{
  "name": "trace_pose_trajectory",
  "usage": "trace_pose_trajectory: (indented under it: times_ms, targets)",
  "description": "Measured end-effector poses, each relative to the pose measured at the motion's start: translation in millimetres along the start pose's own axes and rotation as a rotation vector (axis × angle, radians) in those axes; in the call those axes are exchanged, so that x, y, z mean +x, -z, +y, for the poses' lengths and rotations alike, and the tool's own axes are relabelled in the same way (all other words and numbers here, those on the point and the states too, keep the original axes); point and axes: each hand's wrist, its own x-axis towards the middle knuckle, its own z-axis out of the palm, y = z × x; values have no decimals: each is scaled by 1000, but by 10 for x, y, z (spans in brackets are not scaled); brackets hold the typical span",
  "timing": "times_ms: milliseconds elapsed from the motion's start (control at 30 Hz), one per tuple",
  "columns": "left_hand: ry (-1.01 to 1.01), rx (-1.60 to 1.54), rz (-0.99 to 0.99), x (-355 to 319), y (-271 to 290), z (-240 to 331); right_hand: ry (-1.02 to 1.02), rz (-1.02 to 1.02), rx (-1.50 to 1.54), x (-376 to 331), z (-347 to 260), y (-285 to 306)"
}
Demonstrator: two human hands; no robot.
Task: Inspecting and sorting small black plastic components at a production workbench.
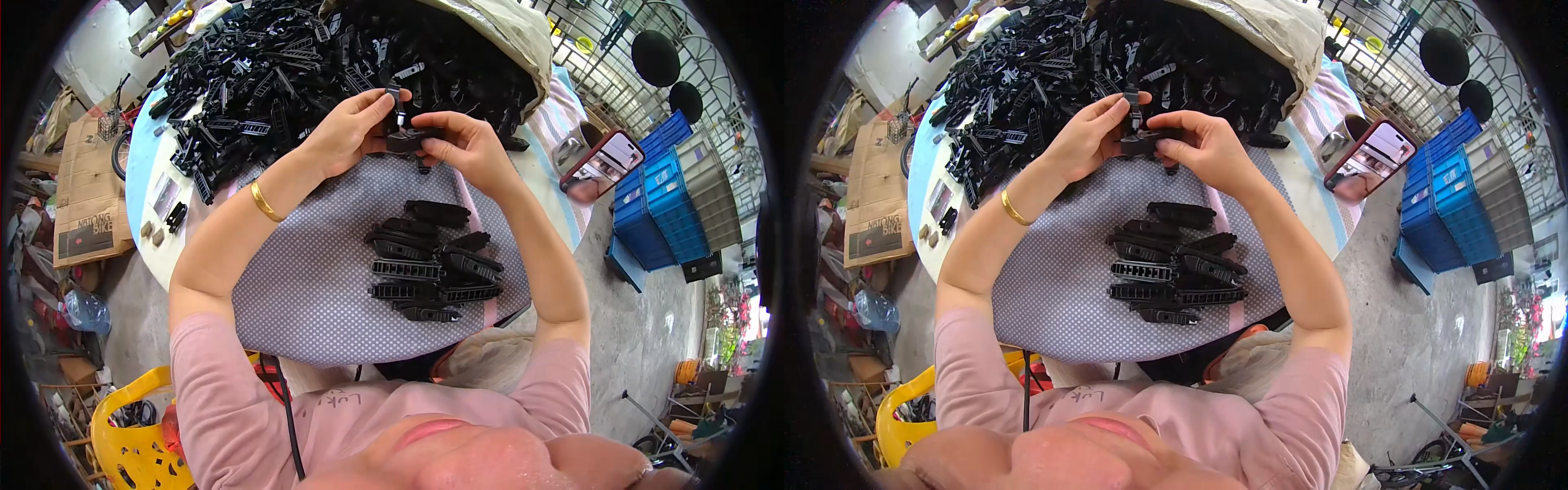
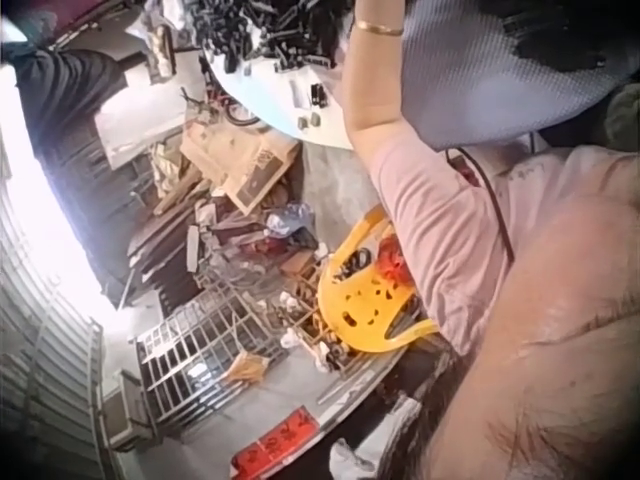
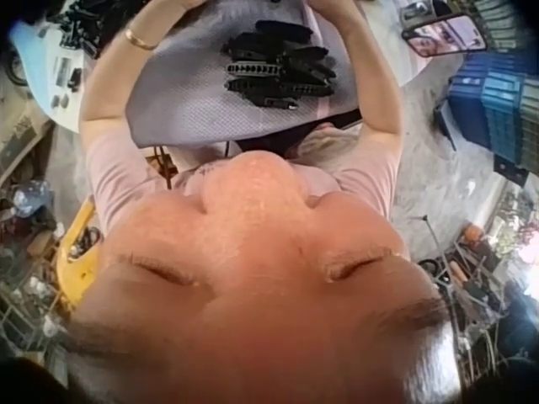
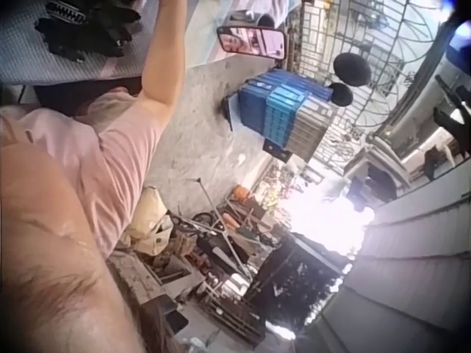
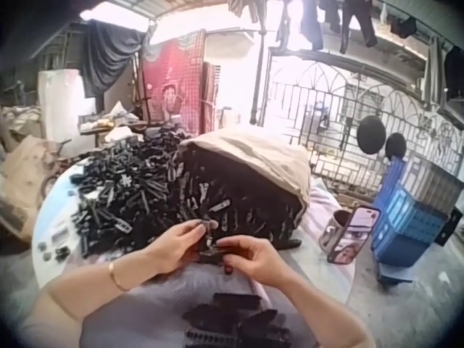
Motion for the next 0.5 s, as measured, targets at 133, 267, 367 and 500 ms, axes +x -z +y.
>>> trace_pose_trajectory:
  times_ms: [133,267,367,500]
  targets:
    - [3,85,118,2,-10,-24,121,53,-121,-34,-38,-43]
    - [44,159,141,26,-27,-45,192,127,-230,-43,-41,-61]
    - [54,183,228,12,-55,-59,348,137,-568,-69,-121,-77]
    - [1,337,172,-18,-69,-6,364,214,-620,-71,-113,-102]
